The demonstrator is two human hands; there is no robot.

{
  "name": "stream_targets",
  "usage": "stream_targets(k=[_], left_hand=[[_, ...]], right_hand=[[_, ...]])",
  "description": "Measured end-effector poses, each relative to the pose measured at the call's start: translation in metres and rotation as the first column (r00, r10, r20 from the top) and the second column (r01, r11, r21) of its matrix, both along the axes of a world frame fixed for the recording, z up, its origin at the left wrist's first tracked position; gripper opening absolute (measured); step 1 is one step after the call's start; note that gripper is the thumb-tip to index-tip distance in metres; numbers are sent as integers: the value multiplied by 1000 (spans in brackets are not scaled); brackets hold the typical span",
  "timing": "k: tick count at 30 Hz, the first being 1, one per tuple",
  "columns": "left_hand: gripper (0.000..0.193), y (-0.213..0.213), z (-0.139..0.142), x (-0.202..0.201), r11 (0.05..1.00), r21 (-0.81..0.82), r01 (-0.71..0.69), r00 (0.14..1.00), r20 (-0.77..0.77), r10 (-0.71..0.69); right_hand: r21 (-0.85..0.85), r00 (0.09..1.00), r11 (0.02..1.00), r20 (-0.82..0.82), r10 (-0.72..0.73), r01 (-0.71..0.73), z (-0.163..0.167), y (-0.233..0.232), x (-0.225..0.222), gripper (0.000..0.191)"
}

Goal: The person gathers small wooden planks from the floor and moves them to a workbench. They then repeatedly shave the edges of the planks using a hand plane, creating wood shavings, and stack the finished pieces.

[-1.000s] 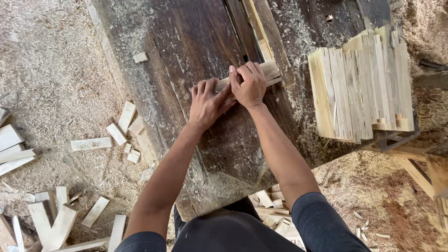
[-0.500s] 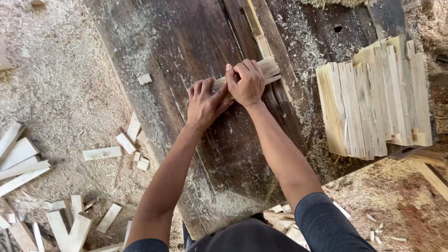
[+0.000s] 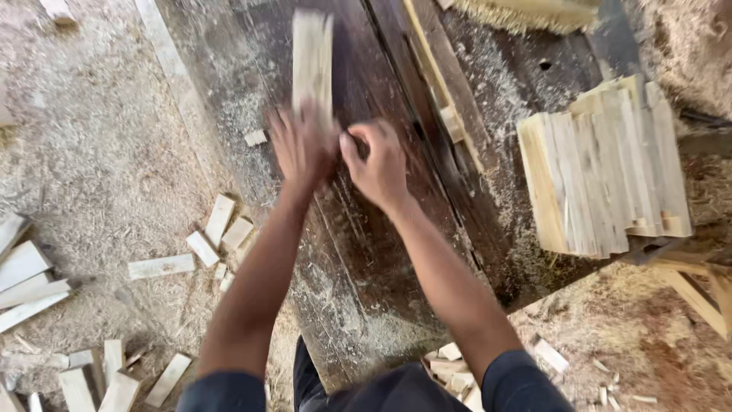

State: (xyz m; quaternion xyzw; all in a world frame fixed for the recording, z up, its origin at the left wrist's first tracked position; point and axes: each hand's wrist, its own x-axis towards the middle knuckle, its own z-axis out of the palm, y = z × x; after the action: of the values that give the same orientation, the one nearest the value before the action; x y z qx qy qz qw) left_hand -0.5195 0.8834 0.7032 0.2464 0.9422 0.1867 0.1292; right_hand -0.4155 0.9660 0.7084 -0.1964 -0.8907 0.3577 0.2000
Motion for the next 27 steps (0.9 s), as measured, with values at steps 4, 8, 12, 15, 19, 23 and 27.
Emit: stream_targets(k=[4,8,12,15,19,23,27], left_hand=[[36,-65,17,124,830,-200,521,803,446,-396],[60,-109,1,157,886,71,458,876,130,-464],[100,-119,-26,149,795,165,584,811,-168,-561],[91,-109,-34,152,799,141,584,812,-94,-577],[89,-98,-35,155,937,72,342,940,-9,-342],[90,-92,-34,149,974,46,220,975,21,-221],[91,-71,-33,156,938,108,330,940,-129,-316]], right_hand=[[42,907,999,420,-21,4,-3,-21,74,67],[186,873,954,473,122,-234,-4,-27,154,76],[164,870,933,442,220,-319,-8,-28,200,65],[221,899,931,396,186,-290,-22,-19,188,55],[228,981,967,180,70,-111,-22,6,175,32],[502,936,864,323,-142,-42,13,35,252,49],[277,754,961,629,-191,13,47,41,304,33]])
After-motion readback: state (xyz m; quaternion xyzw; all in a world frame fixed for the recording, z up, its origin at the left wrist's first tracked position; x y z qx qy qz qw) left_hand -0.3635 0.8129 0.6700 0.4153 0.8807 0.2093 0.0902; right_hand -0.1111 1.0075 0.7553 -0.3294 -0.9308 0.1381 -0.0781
